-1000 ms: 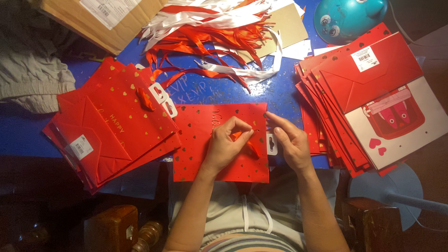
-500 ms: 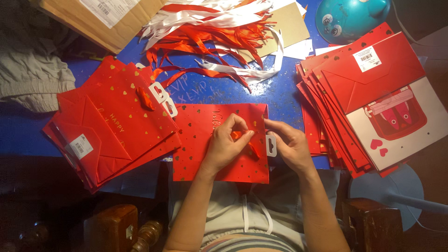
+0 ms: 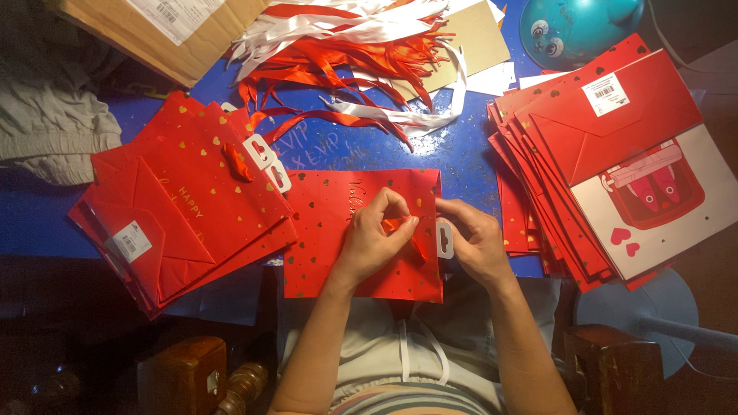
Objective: The person ties red and white ribbons onto red Valentine's Day gift bags. They thread the ribbon through the bag's hanging tab, pull it taut, and tie a knot or bow. The person handles multiple bags one at a time, stacking finished bags to the side.
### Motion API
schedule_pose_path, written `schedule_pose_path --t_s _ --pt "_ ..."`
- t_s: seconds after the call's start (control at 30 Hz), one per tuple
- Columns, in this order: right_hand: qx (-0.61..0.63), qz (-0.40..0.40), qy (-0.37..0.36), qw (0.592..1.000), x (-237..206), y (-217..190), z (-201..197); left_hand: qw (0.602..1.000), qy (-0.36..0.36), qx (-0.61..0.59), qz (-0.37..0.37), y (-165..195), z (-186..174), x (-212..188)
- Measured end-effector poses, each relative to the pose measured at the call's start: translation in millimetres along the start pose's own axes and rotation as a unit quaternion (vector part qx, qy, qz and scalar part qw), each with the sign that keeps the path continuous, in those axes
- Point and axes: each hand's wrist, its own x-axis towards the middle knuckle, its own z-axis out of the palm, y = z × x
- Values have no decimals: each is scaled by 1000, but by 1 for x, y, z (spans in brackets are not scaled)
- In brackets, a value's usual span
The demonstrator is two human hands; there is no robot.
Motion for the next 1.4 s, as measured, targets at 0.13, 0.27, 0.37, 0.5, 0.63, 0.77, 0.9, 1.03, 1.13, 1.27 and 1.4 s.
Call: schedule_pose_path --t_s 0.13,0.27,0.37,0.5,0.63,0.77,0.9,1.03,1.13,1.27,1.4 --pt "-38 -16 3 999 1 -2 0 1000 13 -7 22 -3 1 0" --pt "-48 -40 -1 998 1 -3 0 999 24 -36 24 -6 2 1" --pt "-45 -50 -1 998 1 -4 0 996 14 -84 9 -7 2 1" --pt "-69 -52 3 996 2 -5 0 996 24 -80 34 -6 3 1" --pt "-85 -60 -1 995 3 -5 0 995 27 -90 35 -5 4 3" --pt "-93 -65 0 994 3 -6 0 995 30 -91 29 -2 5 4" --pt "-112 -61 3 992 2 -6 0 997 13 -77 10 2 4 5" --pt "-115 -55 8 992 3 -5 2 1000 21 -4 7 8 6 6" --pt "-124 -61 9 990 3 -6 2 999 37 23 -4 10 7 6" --pt "-130 -58 9 990 3 -7 2 999 39 31 2 13 6 7" --pt "-145 -52 11 988 3 -7 3 999 8 46 1 13 2 5"
